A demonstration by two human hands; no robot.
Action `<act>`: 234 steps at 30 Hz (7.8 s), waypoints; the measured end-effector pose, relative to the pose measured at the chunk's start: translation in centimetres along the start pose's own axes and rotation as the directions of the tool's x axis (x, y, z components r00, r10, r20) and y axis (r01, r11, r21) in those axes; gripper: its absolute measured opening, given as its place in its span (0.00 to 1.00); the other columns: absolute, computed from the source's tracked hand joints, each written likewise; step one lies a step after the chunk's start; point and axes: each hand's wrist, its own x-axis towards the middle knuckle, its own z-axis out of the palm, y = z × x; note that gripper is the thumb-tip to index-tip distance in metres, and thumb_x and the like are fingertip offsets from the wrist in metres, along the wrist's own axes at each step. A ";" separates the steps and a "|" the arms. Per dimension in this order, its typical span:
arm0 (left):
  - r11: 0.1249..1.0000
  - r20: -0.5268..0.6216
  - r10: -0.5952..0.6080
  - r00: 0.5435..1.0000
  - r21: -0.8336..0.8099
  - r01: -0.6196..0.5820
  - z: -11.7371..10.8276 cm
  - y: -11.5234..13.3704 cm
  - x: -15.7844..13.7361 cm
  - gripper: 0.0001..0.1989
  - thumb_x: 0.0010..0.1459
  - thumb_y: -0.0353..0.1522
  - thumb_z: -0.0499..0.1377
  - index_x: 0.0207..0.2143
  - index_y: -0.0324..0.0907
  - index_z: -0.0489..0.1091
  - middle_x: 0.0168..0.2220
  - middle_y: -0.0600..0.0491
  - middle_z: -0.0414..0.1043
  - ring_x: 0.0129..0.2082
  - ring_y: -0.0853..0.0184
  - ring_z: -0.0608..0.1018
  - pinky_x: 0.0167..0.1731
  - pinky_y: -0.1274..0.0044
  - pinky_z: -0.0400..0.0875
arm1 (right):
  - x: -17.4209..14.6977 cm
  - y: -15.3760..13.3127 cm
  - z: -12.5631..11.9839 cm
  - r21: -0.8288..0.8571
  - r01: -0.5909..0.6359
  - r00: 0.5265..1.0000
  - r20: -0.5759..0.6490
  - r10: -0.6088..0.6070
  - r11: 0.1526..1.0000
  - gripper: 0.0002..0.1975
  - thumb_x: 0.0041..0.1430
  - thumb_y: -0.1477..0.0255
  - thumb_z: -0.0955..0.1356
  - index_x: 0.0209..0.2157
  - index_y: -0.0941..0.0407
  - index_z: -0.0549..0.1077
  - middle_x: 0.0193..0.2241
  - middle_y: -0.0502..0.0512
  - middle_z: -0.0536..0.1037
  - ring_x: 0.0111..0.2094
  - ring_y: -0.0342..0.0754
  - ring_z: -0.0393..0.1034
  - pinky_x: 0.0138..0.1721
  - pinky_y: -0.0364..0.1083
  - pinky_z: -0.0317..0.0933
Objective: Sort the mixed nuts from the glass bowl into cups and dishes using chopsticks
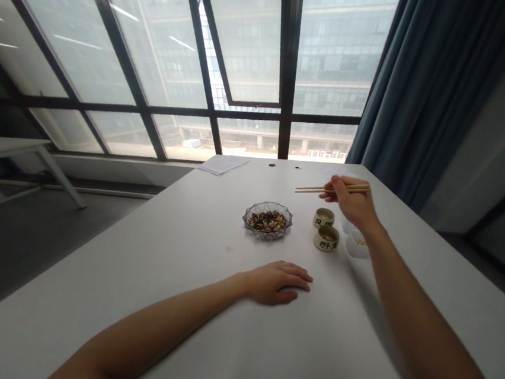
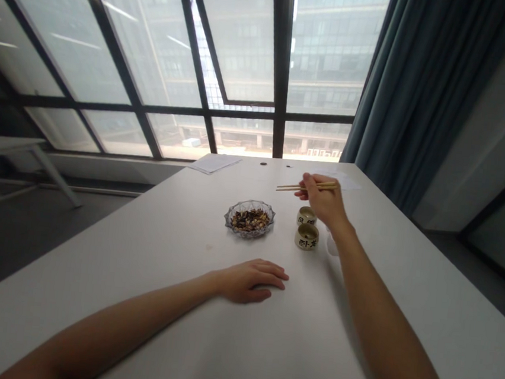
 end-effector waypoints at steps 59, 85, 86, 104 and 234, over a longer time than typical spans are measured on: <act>1.000 -0.025 0.017 1.000 -0.017 -0.018 0.2 -0.1 0.0 0.18 0.67 0.34 0.56 0.58 0.46 0.71 0.62 0.47 0.70 0.64 0.60 0.70 0.65 0.70 0.61 | -5.1 7.9 8.7 0.082 -0.276 0.945 0.206 0.255 0.958 0.18 0.61 0.53 0.70 0.29 0.53 0.76 0.26 0.54 0.82 0.33 0.56 0.83 0.35 0.52 0.79; 1.000 -0.003 0.001 1.000 -0.007 -0.001 0.0 0.1 0.0 0.18 0.67 0.34 0.56 0.58 0.48 0.70 0.62 0.47 0.70 0.64 0.60 0.70 0.65 0.68 0.61 | 0.4 -4.9 -4.2 0.081 -0.328 0.917 -0.210 0.338 0.941 0.17 0.68 0.71 0.69 0.24 0.61 0.76 0.25 0.64 0.82 0.21 0.49 0.80 0.25 0.40 0.77; 1.000 -0.003 0.000 1.000 -0.007 0.000 0.0 0.1 0.0 0.18 0.67 0.34 0.56 0.59 0.48 0.70 0.62 0.47 0.70 0.64 0.59 0.70 0.65 0.68 0.61 | 0.3 -5.6 -5.1 0.036 -0.364 0.907 -0.212 0.363 0.931 0.18 0.69 0.72 0.68 0.24 0.62 0.76 0.25 0.64 0.82 0.20 0.48 0.80 0.25 0.39 0.76; 1.000 0.023 -0.018 1.000 -0.003 0.018 -0.2 0.2 0.1 0.18 0.68 0.34 0.55 0.59 0.48 0.69 0.63 0.48 0.69 0.65 0.60 0.69 0.66 0.68 0.60 | 0.2 -4.0 -6.4 -0.178 -0.540 0.839 -0.031 0.543 0.823 0.15 0.58 0.71 0.76 0.19 0.59 0.77 0.18 0.65 0.79 0.17 0.56 0.77 0.16 0.46 0.74; 0.999 -0.022 0.029 0.999 -0.011 -0.030 0.2 -0.2 0.0 0.18 0.67 0.33 0.56 0.58 0.45 0.70 0.62 0.47 0.70 0.64 0.59 0.70 0.65 0.69 0.61 | -5.4 5.0 8.8 0.105 -0.264 0.951 0.191 0.242 0.959 0.16 0.62 0.56 0.70 0.28 0.53 0.76 0.25 0.53 0.83 0.30 0.54 0.82 0.32 0.49 0.78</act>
